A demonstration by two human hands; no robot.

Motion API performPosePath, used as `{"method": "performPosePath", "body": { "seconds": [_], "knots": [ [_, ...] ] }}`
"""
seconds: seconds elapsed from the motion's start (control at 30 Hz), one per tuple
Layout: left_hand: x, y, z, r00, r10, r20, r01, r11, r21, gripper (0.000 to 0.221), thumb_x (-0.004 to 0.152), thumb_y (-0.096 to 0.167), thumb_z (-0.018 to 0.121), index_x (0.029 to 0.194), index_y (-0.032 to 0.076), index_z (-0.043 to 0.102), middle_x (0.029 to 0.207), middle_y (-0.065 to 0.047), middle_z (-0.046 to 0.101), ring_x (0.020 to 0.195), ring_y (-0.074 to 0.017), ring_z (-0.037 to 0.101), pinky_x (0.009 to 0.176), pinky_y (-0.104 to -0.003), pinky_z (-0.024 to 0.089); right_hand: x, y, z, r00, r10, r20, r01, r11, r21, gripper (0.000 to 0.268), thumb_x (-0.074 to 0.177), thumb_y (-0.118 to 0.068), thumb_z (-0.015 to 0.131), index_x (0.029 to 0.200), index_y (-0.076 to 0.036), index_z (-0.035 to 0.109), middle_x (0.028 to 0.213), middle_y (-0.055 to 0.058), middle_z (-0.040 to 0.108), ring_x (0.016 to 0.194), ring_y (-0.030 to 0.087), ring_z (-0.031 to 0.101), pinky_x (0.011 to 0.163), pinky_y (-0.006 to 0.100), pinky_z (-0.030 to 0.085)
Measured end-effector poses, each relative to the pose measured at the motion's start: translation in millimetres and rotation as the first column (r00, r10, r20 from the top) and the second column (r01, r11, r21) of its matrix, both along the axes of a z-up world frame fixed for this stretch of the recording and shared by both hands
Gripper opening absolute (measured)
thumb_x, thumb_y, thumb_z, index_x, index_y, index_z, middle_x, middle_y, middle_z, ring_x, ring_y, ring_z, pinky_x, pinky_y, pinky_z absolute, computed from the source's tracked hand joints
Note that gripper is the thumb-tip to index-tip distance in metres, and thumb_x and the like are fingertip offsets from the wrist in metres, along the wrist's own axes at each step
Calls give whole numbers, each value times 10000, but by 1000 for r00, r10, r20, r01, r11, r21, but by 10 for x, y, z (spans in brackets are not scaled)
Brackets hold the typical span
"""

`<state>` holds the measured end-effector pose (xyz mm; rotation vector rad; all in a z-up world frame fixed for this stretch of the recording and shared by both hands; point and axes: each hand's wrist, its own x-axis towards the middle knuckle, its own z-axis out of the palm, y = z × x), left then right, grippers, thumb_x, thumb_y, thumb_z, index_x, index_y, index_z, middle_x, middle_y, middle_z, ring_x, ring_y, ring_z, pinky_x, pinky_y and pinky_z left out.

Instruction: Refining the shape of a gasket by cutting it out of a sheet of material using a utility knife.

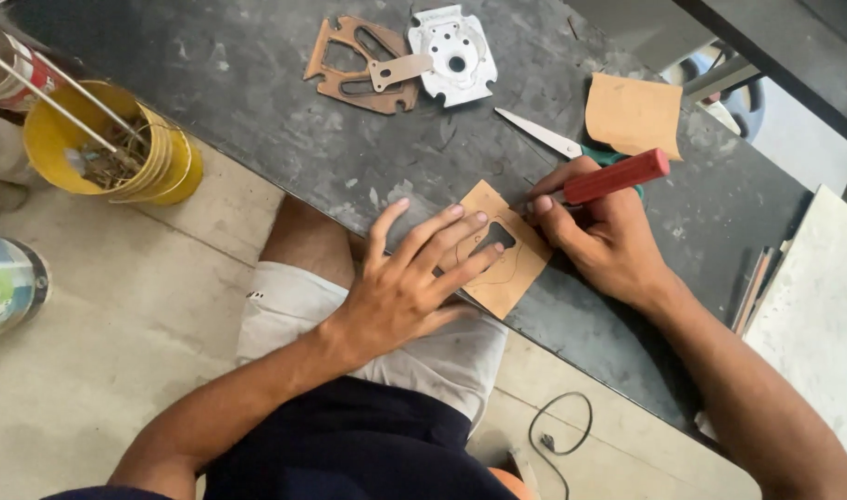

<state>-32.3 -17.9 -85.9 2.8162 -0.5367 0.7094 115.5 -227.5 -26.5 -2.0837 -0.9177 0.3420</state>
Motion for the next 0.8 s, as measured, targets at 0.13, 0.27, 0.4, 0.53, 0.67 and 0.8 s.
{"method": "performPosePath", "body": {
  "seconds": [0.13, 0.27, 0.4, 0.53, 0.67, 0.8],
  "knots": [
    [1, 2, 2, 1000, -6, 25, 6, 1000, -1, 909, 718, 662, 950, 1467, 312, 571, 1532, -26, 545, 1400, -214, 540, 1151, -535, 335, 18, 20, 8, 992, 126, -19, -126, 992, 4, 183, 1043, -185, 568, 1077, -13, 623, 915, 58, 667, 765, 138, 589, 663, 257, 451],
    [-1, -11, 65, 1000, -3, 29, 5, 998, -60, 820, 729, 448, 991, 1440, 369, 589, 1506, -75, 565, 1401, -230, 531, 1133, -528, 345, 31, -11, -70, 991, 130, 36, -128, 991, -42, 153, 1035, -169, 581, 1069, -23, 612, 906, 49, 642, 719, 147, 536, 633, 281, 419],
    [-8, -17, 70, 1000, -6, -21, 4, 997, -82, 816, 720, 432, 979, 1437, 360, 598, 1533, -76, 534, 1428, -228, 497, 1151, -536, 327, 22, -2, -87, 987, 159, 39, -158, 987, -35, 155, 1037, -184, 589, 1043, -30, 603, 887, 41, 648, 726, 143, 580, 615, 269, 442],
    [-6, -5, 52, 1000, -17, -15, 16, 997, -77, 797, 742, 434, 981, 1439, 354, 602, 1532, -81, 536, 1424, -232, 506, 1149, -543, 327, 6, 5, -78, 990, 140, 12, -140, 990, -26, 138, 1033, -165, 591, 1054, -30, 610, 846, 42, 641, 705, 141, 571, 607, 268, 440],
    [1, -3, 59, 1000, -15, -10, 14, 997, -81, 732, 776, 426, 953, 1425, 356, 622, 1533, -74, 538, 1421, -227, 506, 1153, -532, 318, 1, 3, -78, 990, 137, 27, -136, 990, -49, 142, 1027, -175, 607, 1050, -34, 614, 889, 47, 660, 730, 144, 592, 621, 270, 456],
    [5, -2, 56, 1000, -11, 12, 12, 997, -76, 754, 770, 439, 980, 1427, 352, 621, 1519, -77, 555, 1412, -227, 520, 1149, -528, 331, -14, 6, -81, 995, 102, 19, -100, 991, -92, 131, 1015, -180, 629, 1033, -50, 635, 881, 26, 662, 730, 128, 597, 609, 258, 453]
  ]
}}
